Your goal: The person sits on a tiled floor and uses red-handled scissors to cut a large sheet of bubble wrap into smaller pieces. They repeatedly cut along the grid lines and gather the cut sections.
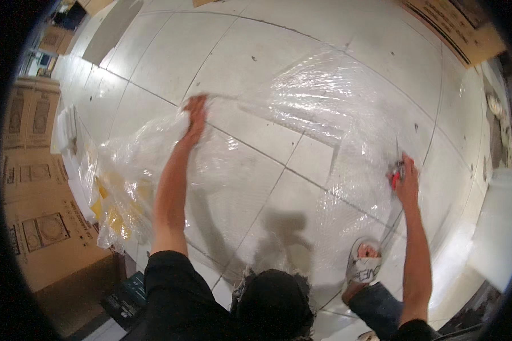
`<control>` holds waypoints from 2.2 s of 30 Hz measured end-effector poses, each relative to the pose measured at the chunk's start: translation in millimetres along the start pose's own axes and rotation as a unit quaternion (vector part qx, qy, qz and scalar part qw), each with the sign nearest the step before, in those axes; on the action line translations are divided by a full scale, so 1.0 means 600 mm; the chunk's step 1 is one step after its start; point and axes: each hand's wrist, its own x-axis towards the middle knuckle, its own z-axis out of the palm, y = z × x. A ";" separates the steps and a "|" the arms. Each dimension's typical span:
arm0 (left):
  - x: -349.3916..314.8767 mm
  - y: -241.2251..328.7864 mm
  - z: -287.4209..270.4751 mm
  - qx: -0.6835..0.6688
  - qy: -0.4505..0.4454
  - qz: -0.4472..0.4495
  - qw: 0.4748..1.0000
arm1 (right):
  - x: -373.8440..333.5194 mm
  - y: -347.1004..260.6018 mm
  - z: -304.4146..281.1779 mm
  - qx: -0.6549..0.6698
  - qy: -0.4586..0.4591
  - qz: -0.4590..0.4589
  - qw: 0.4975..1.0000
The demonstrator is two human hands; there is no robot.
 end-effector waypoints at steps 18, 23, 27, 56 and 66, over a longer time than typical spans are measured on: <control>-0.504 0.548 -0.045 -0.140 -0.071 0.257 0.953 | 0.028 -0.152 0.029 0.015 0.026 0.258 0.966; -0.390 0.505 0.053 -0.037 -0.001 0.151 0.988 | -0.119 -0.110 0.049 0.013 -0.016 0.282 0.959; -0.291 0.358 0.033 0.185 0.037 0.148 0.971 | -0.231 -0.286 -0.024 0.039 -0.131 0.250 0.959; -0.514 0.535 0.091 -0.195 -0.031 0.364 0.910 | -0.565 -0.367 0.121 0.615 -0.189 0.345 0.684; -0.514 0.530 0.081 -0.226 -0.060 0.308 0.922 | -0.354 -0.363 0.117 0.581 -0.067 0.309 0.750</control>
